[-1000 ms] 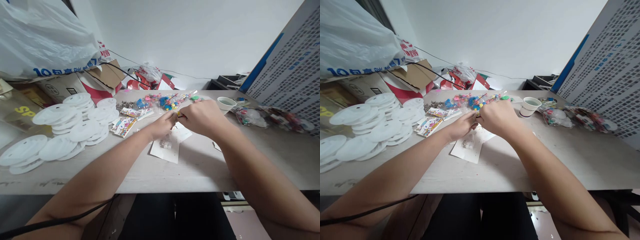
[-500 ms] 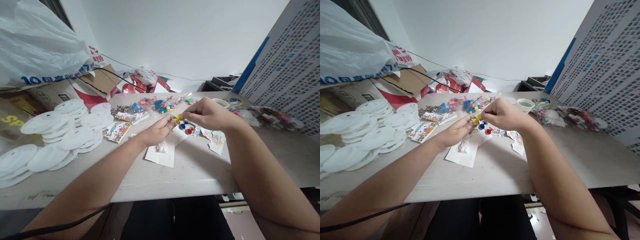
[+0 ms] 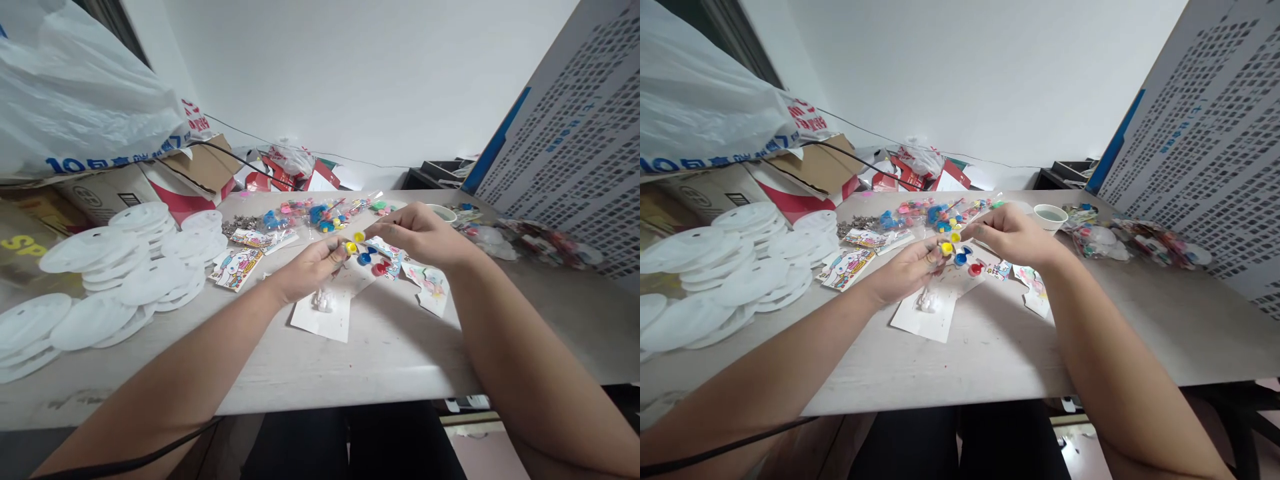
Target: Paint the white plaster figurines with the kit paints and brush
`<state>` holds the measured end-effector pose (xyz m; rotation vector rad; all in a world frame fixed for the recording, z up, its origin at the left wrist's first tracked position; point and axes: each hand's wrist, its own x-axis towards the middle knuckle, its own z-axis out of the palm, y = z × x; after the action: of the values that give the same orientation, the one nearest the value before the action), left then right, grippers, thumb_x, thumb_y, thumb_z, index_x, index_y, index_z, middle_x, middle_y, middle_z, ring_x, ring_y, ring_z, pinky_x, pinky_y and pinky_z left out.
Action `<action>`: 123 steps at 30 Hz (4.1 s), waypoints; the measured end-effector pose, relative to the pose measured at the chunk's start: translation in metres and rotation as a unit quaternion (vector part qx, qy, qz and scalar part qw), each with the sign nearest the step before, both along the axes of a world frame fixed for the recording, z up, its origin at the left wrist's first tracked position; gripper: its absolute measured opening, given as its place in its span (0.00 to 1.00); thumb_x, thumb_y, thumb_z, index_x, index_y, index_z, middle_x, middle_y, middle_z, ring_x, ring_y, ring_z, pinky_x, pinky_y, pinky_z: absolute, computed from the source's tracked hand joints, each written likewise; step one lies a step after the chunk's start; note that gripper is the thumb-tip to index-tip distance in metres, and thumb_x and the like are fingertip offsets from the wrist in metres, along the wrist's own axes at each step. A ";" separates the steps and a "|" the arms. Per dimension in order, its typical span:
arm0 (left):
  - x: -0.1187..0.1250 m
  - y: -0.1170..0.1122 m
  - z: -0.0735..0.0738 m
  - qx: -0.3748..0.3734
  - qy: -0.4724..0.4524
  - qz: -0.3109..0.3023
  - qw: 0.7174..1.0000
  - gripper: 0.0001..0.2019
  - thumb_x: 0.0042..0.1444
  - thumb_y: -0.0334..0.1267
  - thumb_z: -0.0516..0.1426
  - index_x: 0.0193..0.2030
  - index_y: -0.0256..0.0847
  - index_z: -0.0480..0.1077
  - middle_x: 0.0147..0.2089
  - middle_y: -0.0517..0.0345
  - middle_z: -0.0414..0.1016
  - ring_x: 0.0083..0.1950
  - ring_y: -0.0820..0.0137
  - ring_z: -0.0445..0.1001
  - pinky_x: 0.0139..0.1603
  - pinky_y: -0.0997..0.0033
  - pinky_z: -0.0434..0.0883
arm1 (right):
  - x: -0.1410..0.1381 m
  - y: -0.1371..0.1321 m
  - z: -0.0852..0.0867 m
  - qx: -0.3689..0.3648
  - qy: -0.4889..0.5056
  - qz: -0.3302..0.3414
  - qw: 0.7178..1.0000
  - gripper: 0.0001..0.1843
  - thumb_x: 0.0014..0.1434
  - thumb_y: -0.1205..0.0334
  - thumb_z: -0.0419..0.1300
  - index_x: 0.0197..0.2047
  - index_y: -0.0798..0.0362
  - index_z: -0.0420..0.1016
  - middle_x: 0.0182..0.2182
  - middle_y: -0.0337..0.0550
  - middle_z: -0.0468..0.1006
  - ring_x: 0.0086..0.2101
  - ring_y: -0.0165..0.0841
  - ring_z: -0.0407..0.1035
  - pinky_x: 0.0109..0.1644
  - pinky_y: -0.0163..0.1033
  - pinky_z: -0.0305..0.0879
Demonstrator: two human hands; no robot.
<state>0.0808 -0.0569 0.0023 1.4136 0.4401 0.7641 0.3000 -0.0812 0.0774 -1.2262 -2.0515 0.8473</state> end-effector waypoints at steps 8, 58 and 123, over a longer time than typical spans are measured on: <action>-0.004 0.010 -0.001 0.029 -0.010 0.094 0.995 0.16 0.61 0.52 0.58 0.34 0.41 0.64 0.32 0.63 0.59 0.31 0.74 0.56 0.35 0.71 0.58 | 0.009 0.006 -0.023 0.036 -0.075 -0.030 0.996 0.26 0.53 0.42 0.67 0.45 0.54 0.79 0.16 0.28 0.51 0.19 0.24 0.44 0.22 0.37 0.39; -0.033 -0.024 0.026 0.321 0.511 0.046 0.796 0.25 0.45 0.56 0.62 0.47 0.47 0.65 0.54 0.51 0.64 0.55 0.52 0.67 0.46 0.59 0.67 | 0.003 0.013 -0.046 -0.078 0.125 -0.030 0.989 0.11 0.64 0.54 0.58 0.46 0.47 0.60 0.18 0.31 0.61 0.21 0.28 0.54 0.26 0.38 0.49; -0.031 0.018 -0.001 0.203 0.459 0.169 0.848 0.16 0.50 0.50 0.61 0.42 0.44 0.77 0.37 0.57 0.77 0.36 0.68 0.73 0.35 0.67 0.64 | -0.006 0.024 -0.063 0.190 -0.142 -0.058 0.970 0.22 0.65 0.43 0.55 0.29 0.50 0.76 0.23 0.42 0.76 0.23 0.30 0.63 0.28 0.41 0.58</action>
<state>0.0502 -0.0387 0.0017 2.1056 1.3620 0.4068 0.2941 -0.0570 0.0143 -1.2854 -2.2054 0.2123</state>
